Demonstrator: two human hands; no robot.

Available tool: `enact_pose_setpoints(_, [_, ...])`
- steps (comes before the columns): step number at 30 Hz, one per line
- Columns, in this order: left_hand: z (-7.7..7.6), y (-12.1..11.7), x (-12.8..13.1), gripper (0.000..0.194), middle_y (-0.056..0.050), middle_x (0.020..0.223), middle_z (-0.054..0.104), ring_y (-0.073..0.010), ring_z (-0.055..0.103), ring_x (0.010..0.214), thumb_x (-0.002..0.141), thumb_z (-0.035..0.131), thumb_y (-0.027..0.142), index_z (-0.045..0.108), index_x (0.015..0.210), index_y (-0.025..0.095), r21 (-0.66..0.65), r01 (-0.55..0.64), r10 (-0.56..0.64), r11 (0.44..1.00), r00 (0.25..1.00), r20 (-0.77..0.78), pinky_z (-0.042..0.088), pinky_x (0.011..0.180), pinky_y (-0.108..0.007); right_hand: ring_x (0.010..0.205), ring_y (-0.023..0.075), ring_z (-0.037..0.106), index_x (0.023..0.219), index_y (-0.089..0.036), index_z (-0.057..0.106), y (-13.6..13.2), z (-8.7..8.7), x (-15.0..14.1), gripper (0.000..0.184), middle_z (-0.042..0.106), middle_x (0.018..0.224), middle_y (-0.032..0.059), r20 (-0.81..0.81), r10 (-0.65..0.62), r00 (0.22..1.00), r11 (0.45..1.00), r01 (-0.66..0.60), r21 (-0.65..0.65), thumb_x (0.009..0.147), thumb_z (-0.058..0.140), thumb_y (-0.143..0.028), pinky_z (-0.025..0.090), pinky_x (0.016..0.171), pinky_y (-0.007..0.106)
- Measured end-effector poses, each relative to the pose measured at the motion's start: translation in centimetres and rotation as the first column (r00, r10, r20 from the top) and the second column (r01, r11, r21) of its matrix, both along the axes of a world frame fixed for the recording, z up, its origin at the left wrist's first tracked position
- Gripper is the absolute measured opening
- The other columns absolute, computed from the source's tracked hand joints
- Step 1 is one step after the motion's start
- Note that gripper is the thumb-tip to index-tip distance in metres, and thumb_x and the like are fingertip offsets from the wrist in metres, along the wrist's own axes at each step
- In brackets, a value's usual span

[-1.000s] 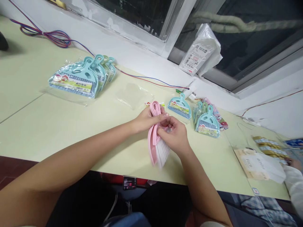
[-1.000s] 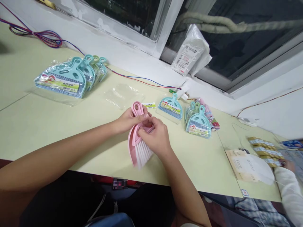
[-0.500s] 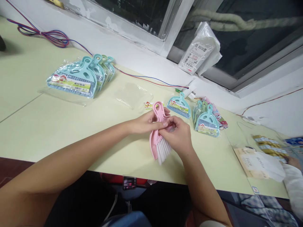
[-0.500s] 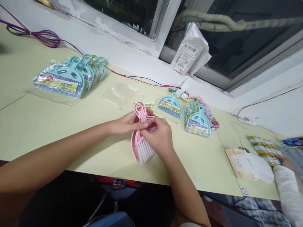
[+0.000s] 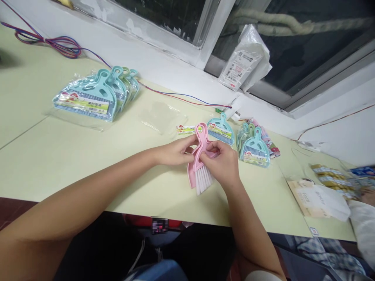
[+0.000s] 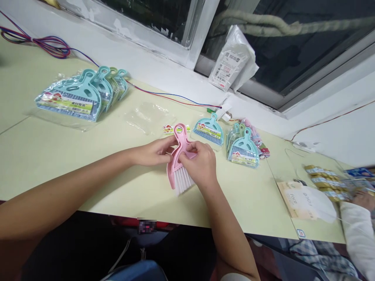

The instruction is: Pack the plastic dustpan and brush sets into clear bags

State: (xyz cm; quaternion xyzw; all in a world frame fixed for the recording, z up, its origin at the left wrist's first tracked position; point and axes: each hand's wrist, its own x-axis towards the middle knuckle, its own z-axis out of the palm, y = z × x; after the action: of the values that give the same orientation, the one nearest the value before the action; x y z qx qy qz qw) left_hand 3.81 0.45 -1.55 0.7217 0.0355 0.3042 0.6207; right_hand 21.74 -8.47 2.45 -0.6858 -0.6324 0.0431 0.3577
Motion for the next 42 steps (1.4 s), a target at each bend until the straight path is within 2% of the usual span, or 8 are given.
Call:
enact_pose_setpoints(11, [1.1, -1.5, 0.5, 0.05, -0.012, 0.118, 0.066, -0.0181, 0.065, 0.082, 0.081, 0.057, 0.006, 0.052, 0.129, 0.019, 0.257, -0.261, 0.294, 0.931, 0.95, -0.102, 0.052, 0.07, -0.031, 0.071, 0.0228, 0.064, 0.075, -0.024, 0.066, 0.0, 0.8, 0.2, 0.012, 0.072, 0.078, 0.0013, -0.027, -0.044, 0.999, 0.999, 0.044, 0.002, 0.068, 0.073, -0.031, 0.05, 0.071, 0.038])
enact_pose_setpoints(16, [1.0, -1.3, 0.3, 0.05, -0.014, 0.115, 0.069, -0.0263, 0.068, 0.095, 0.076, 0.056, 0.004, 0.054, 0.124, 0.019, 0.399, -0.311, 0.383, 0.863, 0.917, -0.112, 0.052, 0.08, -0.037, 0.064, 0.019, 0.061, 0.073, -0.022, 0.067, -0.3, 1.8, 0.1, 0.013, 0.069, 0.071, 0.0001, -0.161, -0.044, 0.986, 0.997, 0.032, -0.074, 0.064, 0.075, -0.028, 0.048, 0.062, 0.033])
enact_pose_setpoints(23, [1.1, -0.9, -0.1, 0.065, -0.023, 0.146, 0.062, -0.0361, 0.062, 0.131, 0.079, 0.053, 0.005, 0.053, 0.143, 0.01, 0.51, -0.407, 0.566, 0.758, 0.799, -0.203, 0.05, 0.107, -0.05, 0.059, 0.0135, 0.05, 0.074, -0.021, 0.067, -1.5, 4.2, 2.9, 0.014, 0.062, 0.07, 0.0, -0.419, -0.014, 0.908, 0.999, -0.001, -0.035, 0.065, 0.077, -0.023, 0.041, 0.055, 0.028])
enact_pose_setpoints(30, [2.5, 3.2, -3.0, 0.059, -0.015, 0.134, 0.071, -0.0334, 0.066, 0.125, 0.08, 0.05, 0.011, 0.062, 0.138, 0.011, 0.505, -0.705, 0.854, 0.498, 0.501, -0.142, 0.051, 0.11, -0.046, 0.062, 0.0142, 0.047, 0.078, -0.021, 0.068, -0.6, 3.2, 5.7, 0.008, 0.062, 0.072, -0.0007, -0.181, -0.038, 0.983, 0.999, 0.036, -0.016, 0.072, 0.073, -0.023, 0.038, 0.06, 0.03])
enact_pose_setpoints(33, [3.5, 6.3, -5.8, 0.055, -0.01, 0.125, 0.074, -0.0313, 0.067, 0.118, 0.078, 0.052, 0.009, 0.066, 0.13, 0.015, 0.4, -0.846, 0.935, 0.352, 0.333, -0.118, 0.053, 0.105, -0.046, 0.067, 0.0173, 0.052, 0.078, -0.022, 0.068, 0.6, 2.0, 6.1, 0.003, 0.066, 0.075, 0.0007, -0.001, -0.016, 1.0, 0.994, 0.016, -0.107, 0.075, 0.068, -0.023, 0.041, 0.068, 0.033])
enact_pose_setpoints(35, [4.2, 7.6, -7.4, 0.041, -0.007, 0.113, 0.074, -0.027, 0.067, 0.107, 0.082, 0.053, 0.012, 0.068, 0.119, 0.017, 0.336, -0.888, 0.95, 0.313, 0.286, -0.128, 0.054, 0.096, -0.042, 0.073, 0.0198, 0.056, 0.08, -0.022, 0.066, 1.4, 0.9, 6.1, 0.004, 0.069, 0.082, 0.0024, 0.084, 0.041, 0.996, 0.986, -0.027, -0.164, 0.077, 0.064, -0.021, 0.042, 0.073, 0.034])
enact_pose_setpoints(38, [4.9, 7.5, -8.7, 0.019, -0.003, 0.088, 0.065, -0.02, 0.061, 0.084, 0.091, 0.051, 0.021, 0.067, 0.1, 0.019, 0.289, -0.877, 0.921, 0.384, 0.341, -0.19, 0.052, 0.079, -0.035, 0.086, 0.0246, 0.06, 0.087, -0.022, 0.063, 2.2, -0.7, 5.5, 0.007, 0.071, 0.092, 0.0059, 0.187, 0.145, 0.972, 0.97, -0.103, -0.221, 0.082, 0.059, -0.019, 0.043, 0.076, 0.036])
enact_pose_setpoints(42, [4.9, 5.9, -8.6, 0.023, -0.002, 0.075, 0.056, -0.0177, 0.054, 0.071, 0.095, 0.049, 0.031, 0.06, 0.079, 0.018, 0.39, -0.767, 0.859, 0.509, 0.423, -0.289, 0.044, 0.068, -0.033, 0.096, 0.0298, 0.059, 0.097, -0.021, 0.063, 2.7, -2.1, 4.0, 0.015, 0.071, 0.098, 0.011, 0.302, 0.231, 0.925, 0.933, -0.122, -0.338, 0.087, 0.053, -0.016, 0.042, 0.078, 0.038])
